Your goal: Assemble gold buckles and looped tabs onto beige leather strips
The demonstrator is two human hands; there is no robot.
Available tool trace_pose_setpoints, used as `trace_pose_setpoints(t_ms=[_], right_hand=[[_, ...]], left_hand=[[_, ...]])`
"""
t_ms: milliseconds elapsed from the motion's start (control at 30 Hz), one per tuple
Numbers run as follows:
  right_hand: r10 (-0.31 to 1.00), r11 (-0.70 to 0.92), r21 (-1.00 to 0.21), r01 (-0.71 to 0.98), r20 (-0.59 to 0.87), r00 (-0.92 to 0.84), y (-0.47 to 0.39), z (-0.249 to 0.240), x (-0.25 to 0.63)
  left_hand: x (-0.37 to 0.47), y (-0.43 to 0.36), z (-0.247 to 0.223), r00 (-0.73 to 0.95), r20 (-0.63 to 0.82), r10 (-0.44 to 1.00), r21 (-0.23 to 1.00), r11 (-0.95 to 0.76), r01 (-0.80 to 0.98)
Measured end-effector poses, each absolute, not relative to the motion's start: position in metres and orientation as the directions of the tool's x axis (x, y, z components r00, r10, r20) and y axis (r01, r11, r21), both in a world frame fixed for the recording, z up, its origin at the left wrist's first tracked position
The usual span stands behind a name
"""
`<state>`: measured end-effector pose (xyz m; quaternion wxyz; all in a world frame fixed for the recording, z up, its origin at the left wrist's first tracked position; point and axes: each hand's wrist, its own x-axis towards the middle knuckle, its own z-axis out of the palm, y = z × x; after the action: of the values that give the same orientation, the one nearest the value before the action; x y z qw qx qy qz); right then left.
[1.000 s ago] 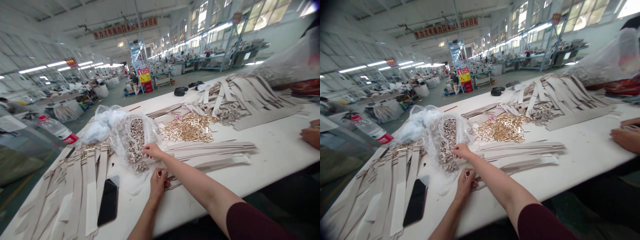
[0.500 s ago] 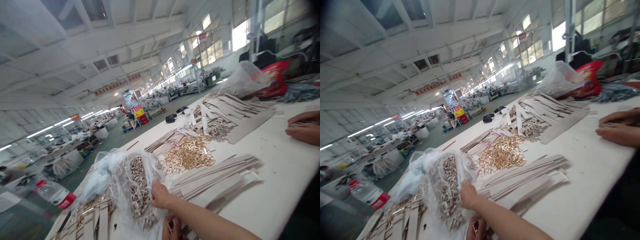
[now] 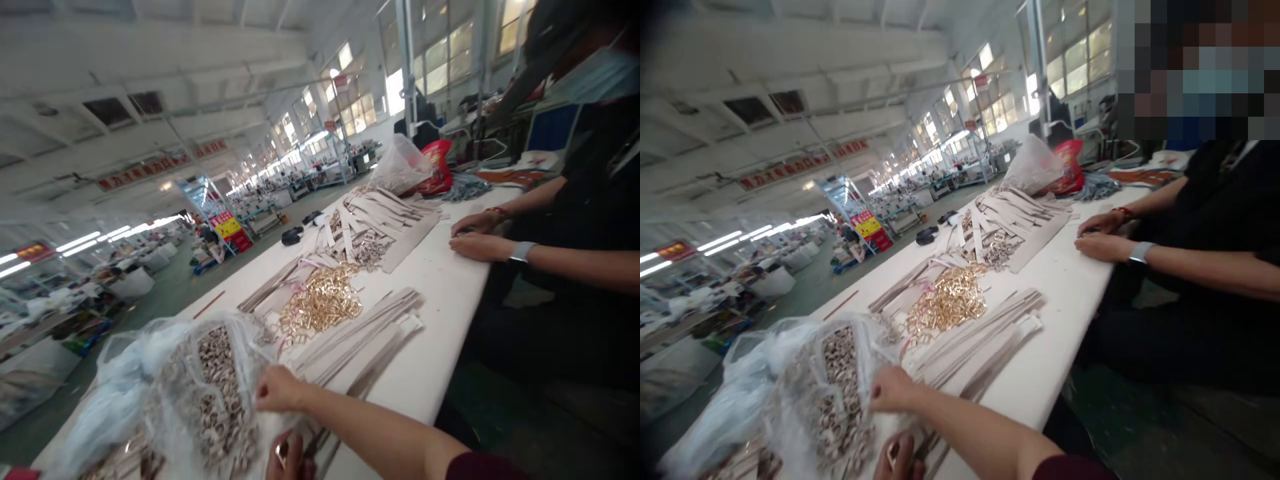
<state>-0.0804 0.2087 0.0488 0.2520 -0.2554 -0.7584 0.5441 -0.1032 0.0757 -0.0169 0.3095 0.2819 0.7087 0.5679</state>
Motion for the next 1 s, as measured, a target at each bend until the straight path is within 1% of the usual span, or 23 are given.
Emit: trace_pose_setpoints(t_ms=[33, 67, 133, 200, 267, 333, 433, 567, 633, 700, 767, 833, 900, 1000], right_hand=[[0.66, 0.19, -0.978, 0.082, 0.065, -0.748, 0.211, 0.046, -0.068], [0.657, 0.094, -0.995, 0.044, 0.028, -0.753, 0.214, 0.041, -0.055], [0.653, -0.079, -0.997, -0.021, -0.036, -0.757, 0.221, 0.031, -0.032], [0.652, -0.202, -0.977, -0.066, -0.084, -0.754, 0.226, 0.022, -0.011], [0.658, -0.27, -0.958, -0.098, -0.109, -0.745, 0.226, 0.017, 0.007], [0.678, -0.296, -0.947, -0.123, -0.118, -0.725, 0.221, 0.013, 0.021], [0.717, -0.289, -0.948, -0.133, -0.122, -0.687, 0.207, 0.005, 0.035], [0.729, -0.251, -0.962, -0.111, -0.113, -0.675, 0.185, -0.007, 0.05], [0.739, -0.268, -0.956, -0.116, -0.127, -0.661, 0.177, -0.009, 0.057], [0.734, -0.371, -0.916, -0.15, -0.191, -0.651, 0.173, -0.01, 0.063], [0.697, -0.511, -0.835, -0.205, -0.263, -0.667, 0.172, -0.01, 0.067], [0.669, -0.586, -0.771, -0.248, -0.287, -0.686, 0.174, -0.009, 0.071], [0.677, -0.588, -0.761, -0.275, -0.277, -0.682, 0.176, -0.01, 0.074], [0.734, -0.499, -0.814, -0.298, -0.215, -0.644, 0.178, -0.014, 0.08]], left_hand=[[-0.102, 0.072, -0.019, -0.65, -0.14, 0.747, 0.977, 0.21, 0.031], [-0.102, 0.07, -0.021, -0.617, -0.149, 0.773, 0.977, 0.211, 0.028], [-0.103, 0.067, -0.025, -0.597, -0.146, 0.789, 0.979, 0.204, 0.031], [-0.104, 0.066, -0.028, -0.592, -0.162, 0.79, 0.977, 0.213, 0.018], [-0.105, 0.067, -0.027, -0.592, -0.171, 0.788, 0.977, 0.214, 0.003], [-0.106, 0.068, -0.024, -0.59, -0.169, 0.79, 0.979, 0.204, -0.007], [-0.106, 0.071, -0.017, -0.568, -0.157, 0.808, 0.983, 0.184, -0.011], [-0.099, 0.081, -0.004, -0.537, -0.092, 0.839, 0.994, 0.108, -0.003], [-0.091, 0.087, 0.0, -0.517, -0.071, 0.853, 0.996, 0.091, 0.014], [-0.082, 0.092, 0.004, -0.491, -0.046, 0.87, 0.995, 0.083, 0.054], [-0.075, 0.094, 0.005, -0.46, -0.008, 0.888, 0.991, 0.068, 0.114], [-0.073, 0.095, 0.006, -0.428, 0.028, 0.904, 0.984, 0.05, 0.171], [-0.072, 0.096, 0.007, -0.393, 0.04, 0.919, 0.977, 0.046, 0.206], [-0.071, 0.096, 0.008, -0.353, 0.013, 0.936, 0.97, 0.073, 0.232]])
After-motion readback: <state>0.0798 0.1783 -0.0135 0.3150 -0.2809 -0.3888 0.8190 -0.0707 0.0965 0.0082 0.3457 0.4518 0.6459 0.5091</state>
